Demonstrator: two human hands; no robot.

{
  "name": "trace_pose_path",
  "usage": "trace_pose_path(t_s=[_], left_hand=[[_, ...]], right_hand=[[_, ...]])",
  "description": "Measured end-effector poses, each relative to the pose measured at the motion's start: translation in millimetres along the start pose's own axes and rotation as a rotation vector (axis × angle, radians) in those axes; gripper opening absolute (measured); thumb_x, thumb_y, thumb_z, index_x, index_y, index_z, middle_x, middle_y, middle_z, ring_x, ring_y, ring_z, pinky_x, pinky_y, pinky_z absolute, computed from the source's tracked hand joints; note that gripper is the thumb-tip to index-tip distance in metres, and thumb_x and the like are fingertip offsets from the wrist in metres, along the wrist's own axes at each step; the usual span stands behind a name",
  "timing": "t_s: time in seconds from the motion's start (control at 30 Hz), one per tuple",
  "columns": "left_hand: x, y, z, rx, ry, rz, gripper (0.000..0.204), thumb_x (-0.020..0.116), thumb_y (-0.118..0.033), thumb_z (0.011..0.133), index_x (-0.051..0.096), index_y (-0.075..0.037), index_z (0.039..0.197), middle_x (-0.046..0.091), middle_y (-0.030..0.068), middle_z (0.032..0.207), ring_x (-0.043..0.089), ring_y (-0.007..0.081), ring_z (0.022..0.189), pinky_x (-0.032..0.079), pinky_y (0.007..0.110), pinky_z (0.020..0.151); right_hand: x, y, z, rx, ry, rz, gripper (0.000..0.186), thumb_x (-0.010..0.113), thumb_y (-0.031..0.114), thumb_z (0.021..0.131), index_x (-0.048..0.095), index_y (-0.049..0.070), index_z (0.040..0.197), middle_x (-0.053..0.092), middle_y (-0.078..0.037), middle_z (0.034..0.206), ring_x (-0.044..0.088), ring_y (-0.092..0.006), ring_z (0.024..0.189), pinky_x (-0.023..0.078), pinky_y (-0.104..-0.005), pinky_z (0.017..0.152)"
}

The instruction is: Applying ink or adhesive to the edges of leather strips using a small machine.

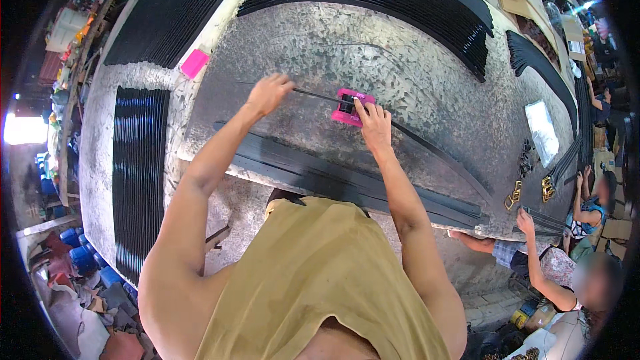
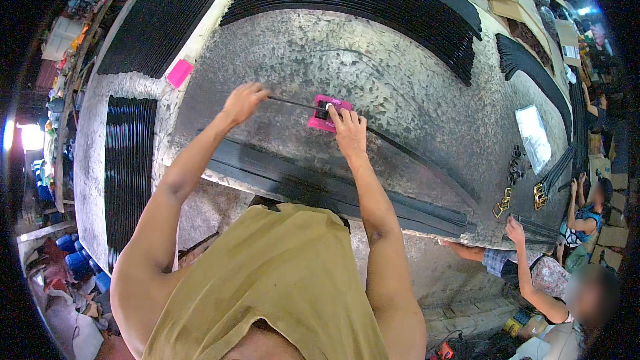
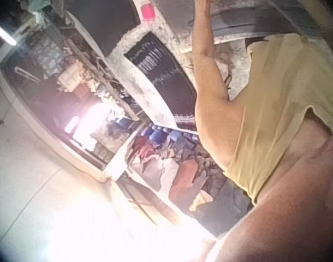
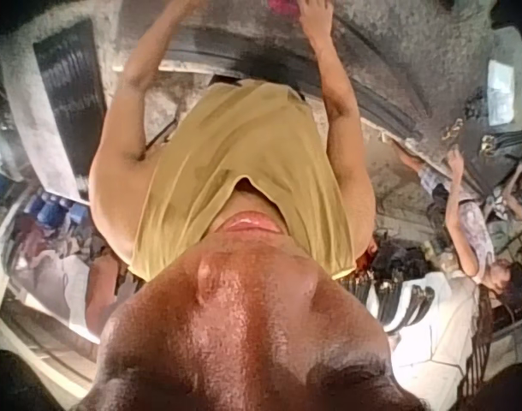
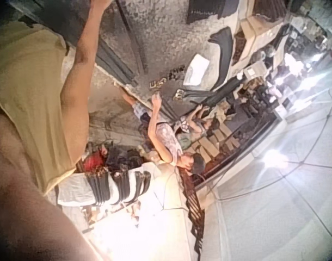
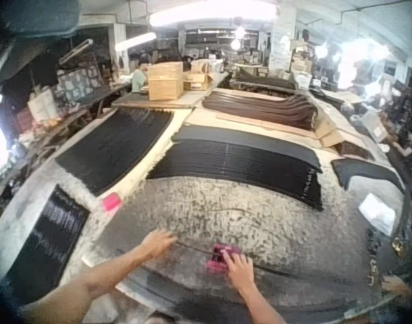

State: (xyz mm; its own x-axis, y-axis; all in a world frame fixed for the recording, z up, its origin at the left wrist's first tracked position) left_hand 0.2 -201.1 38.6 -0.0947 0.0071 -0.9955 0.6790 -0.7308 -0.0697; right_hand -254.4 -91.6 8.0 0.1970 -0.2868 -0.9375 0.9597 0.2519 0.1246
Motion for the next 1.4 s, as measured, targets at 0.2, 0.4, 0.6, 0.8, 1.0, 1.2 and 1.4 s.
trace_pose_path(t_s=[0.2,0.4,0.6,0.8,1.0,1.2,1.4], left_hand=[[-20.6,112.8,-83.1,-0.234,0.013,0.113,0.03,0.057,-0.011,0.088,0.063,-0.017,0.117,0.06,0.0043,0.111,0.058,0.0262,0.109,0.05,0.04,0.089],[-40.7,239.7,-176.5,-0.493,0.073,0.157,0.029,0.054,-0.011,0.092,0.064,-0.017,0.118,0.062,0.0102,0.116,0.061,0.0309,0.109,0.052,0.042,0.09],[-75.4,365.8,-295.6,-0.73,0.051,0.237,0.024,0.053,-0.023,0.098,0.064,-0.018,0.118,0.062,0.0108,0.111,0.061,0.0328,0.107,0.053,0.045,0.086],[-138.3,431.9,-395.1,-0.956,0.083,0.295,0.025,0.05,-0.023,0.098,0.06,-0.017,0.12,0.061,0.0143,0.112,0.057,0.038,0.111,0.048,0.051,0.089],[-259.5,481.0,-509.6,-1.077,0.237,0.623,0.034,0.046,-0.03,0.1,0.058,-0.014,0.128,0.059,0.0173,0.123,0.057,0.0387,0.116,0.047,0.051,0.091],[-212.5,344.6,-341.7,-0.918,0.154,0.192,0.044,0.056,-0.043,0.094,0.066,-0.007,0.118,0.066,0.0194,0.117,0.061,0.0383,0.111,0.048,0.046,0.091],[-98.5,122.6,-139.3,-0.51,0.363,-0.106,0.031,0.058,-0.034,0.095,0.067,-0.011,0.114,0.066,0.0153,0.114,0.063,0.0364,0.105,0.05,0.045,0.089]], right_hand=[[-0.6,3.2,2.4,-0.011,-0.006,-0.015,0.069,0.064,-0.005,0.076,0.051,0.018,0.139,0.056,-0.005,0.109,0.054,-0.0234,0.101,0.042,-0.0421,0.087],[-5.0,9.7,6.2,-0.01,-0.01,-0.037,0.069,0.064,-0.004,0.074,0.053,0.018,0.138,0.056,-0.005,0.109,0.056,-0.0227,0.103,0.041,-0.0406,0.088],[-2.2,18.3,12.0,0.006,0.035,-0.054,0.069,0.064,-0.005,0.073,0.054,0.018,0.137,0.056,-0.005,0.108,0.055,-0.0242,0.103,0.041,-0.0426,0.092],[2.4,74.7,52.3,-0.057,-0.084,0.049,0.051,0.057,0.0,0.08,0.06,0.013,0.129,0.056,-0.006,0.105,0.054,-0.0261,0.101,0.041,-0.043,0.093],[18.3,135.1,88.9,-0.122,-0.088,0.256,0.049,0.056,0.0,0.08,0.062,0.014,0.126,0.058,-0.006,0.106,0.056,-0.0269,0.1,0.043,-0.0425,0.091],[-138.4,-4.8,55.6,-0.06,-0.012,0.108,0.046,0.058,0.0,0.083,0.067,0.018,0.124,0.066,-0.008,0.1,0.062,-0.0298,0.098,0.048,-0.0434,0.086],[-431.8,-194.0,-11.3,0.171,-0.089,-0.392,0.032,0.053,-0.001,0.085,0.068,0.003,0.112,0.067,-0.015,0.096,0.064,-0.032,0.092,0.048,-0.0411,0.085]])
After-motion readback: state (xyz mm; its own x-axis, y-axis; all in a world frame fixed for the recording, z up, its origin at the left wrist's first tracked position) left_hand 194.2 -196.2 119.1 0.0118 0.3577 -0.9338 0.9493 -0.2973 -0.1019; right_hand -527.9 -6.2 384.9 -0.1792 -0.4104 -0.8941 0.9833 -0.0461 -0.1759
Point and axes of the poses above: each hand's wrist, its own z-axis towards the middle knuckle, its own x-axis out of the palm, y = z × x, the point moved 7 cm from there along z, towards the middle knuckle
